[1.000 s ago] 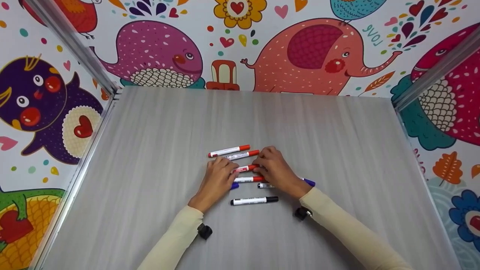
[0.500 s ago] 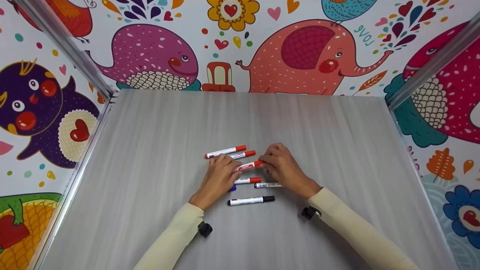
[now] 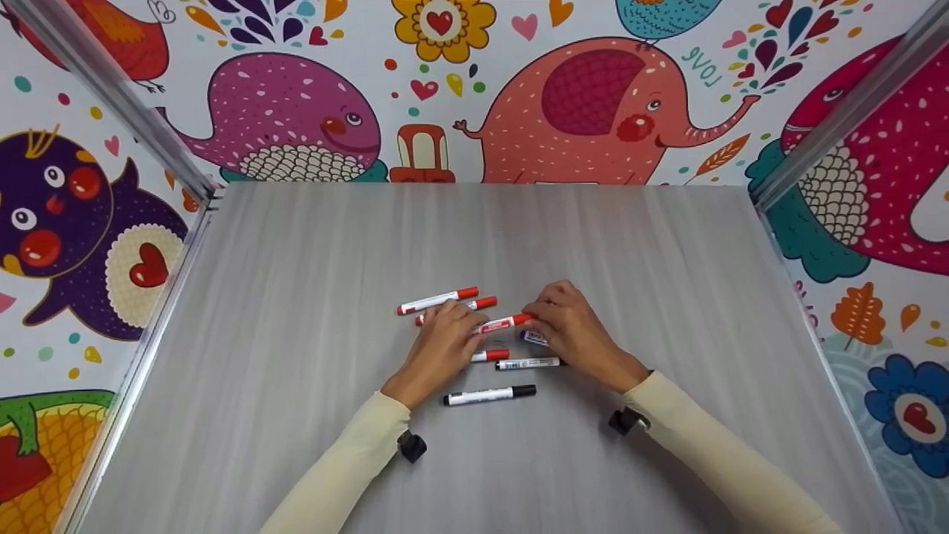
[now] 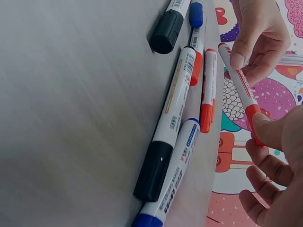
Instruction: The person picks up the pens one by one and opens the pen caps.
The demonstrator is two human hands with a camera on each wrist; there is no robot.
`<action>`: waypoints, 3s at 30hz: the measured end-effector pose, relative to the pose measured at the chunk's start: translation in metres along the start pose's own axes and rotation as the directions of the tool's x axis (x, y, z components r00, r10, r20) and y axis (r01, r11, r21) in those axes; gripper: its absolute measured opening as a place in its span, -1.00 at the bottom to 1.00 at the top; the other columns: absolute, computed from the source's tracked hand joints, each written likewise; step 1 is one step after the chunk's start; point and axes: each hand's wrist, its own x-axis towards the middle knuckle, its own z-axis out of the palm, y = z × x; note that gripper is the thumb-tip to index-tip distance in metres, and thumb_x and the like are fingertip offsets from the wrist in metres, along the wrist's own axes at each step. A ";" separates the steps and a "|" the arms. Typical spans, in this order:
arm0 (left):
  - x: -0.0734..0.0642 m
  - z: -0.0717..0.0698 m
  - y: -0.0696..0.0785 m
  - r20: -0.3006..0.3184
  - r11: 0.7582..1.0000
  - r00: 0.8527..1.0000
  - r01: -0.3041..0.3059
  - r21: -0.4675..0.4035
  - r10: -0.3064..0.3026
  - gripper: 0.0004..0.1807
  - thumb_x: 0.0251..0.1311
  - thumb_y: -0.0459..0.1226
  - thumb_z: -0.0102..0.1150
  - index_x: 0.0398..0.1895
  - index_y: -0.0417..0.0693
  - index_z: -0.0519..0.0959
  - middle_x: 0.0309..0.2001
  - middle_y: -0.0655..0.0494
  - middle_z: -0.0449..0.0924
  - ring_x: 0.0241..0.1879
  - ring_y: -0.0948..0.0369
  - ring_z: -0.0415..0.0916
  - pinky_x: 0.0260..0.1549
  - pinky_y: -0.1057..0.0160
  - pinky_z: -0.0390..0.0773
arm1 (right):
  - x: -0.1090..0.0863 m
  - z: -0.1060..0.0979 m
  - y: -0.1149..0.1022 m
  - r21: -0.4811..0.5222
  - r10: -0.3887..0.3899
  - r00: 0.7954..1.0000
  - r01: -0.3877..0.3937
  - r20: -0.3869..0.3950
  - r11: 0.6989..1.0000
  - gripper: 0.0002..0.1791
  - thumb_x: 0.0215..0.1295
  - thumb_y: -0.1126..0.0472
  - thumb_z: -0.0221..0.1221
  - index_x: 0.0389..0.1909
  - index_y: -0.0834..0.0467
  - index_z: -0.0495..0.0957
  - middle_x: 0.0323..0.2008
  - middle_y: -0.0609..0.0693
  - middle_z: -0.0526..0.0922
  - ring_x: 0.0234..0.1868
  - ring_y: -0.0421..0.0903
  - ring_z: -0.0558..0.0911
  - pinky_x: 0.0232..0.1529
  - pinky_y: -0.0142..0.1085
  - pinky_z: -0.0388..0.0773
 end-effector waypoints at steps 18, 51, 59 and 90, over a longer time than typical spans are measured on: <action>0.018 0.005 0.019 0.062 0.999 0.997 -0.039 0.033 0.037 -0.78 0.45 -0.20 0.46 0.07 -0.04 0.80 0.00 0.07 0.77 0.06 0.06 0.57 0.00 0.00 0.46 | -0.016 -0.017 0.005 -0.026 0.035 0.999 -0.036 -0.023 0.999 -0.84 0.30 0.30 0.56 -0.13 0.19 0.85 -0.24 -0.01 0.71 -0.04 0.02 0.56 0.00 -0.07 0.60; 0.025 -0.004 0.040 0.108 0.989 0.983 -0.142 -0.049 0.146 -0.83 0.54 -0.24 0.37 0.02 -0.12 0.81 -0.19 0.05 0.65 -0.25 0.17 0.60 -0.19 0.20 0.66 | -0.022 -0.034 -0.010 0.136 0.089 0.960 -0.129 0.266 0.982 -0.86 0.56 0.28 0.34 0.03 0.16 0.77 -0.22 -0.05 0.74 -0.26 -0.18 0.57 -0.18 -0.25 0.61; 0.029 -0.011 0.042 0.160 0.985 0.973 -0.152 -0.085 0.165 -0.76 0.53 -0.20 0.39 0.14 -0.04 0.78 -0.17 0.10 0.70 -0.25 0.23 0.57 -0.22 0.23 0.62 | -0.018 -0.036 -0.011 0.187 0.113 0.942 -0.178 0.316 0.966 -0.79 0.69 0.17 0.21 0.07 0.17 0.75 -0.12 0.00 0.76 -0.17 -0.14 0.61 -0.09 -0.21 0.63; 0.036 -0.023 0.048 0.269 0.932 0.935 -0.131 -0.339 0.229 -0.89 0.57 -0.31 0.26 -0.13 0.03 0.76 -0.36 0.23 0.60 -0.34 0.28 0.43 -0.27 0.26 0.39 | -0.020 -0.042 -0.021 0.309 0.023 0.975 -0.093 0.222 0.947 -0.85 0.59 0.24 0.30 -0.10 0.18 0.82 -0.38 -0.01 0.70 -0.35 -0.24 0.51 -0.26 -0.32 0.47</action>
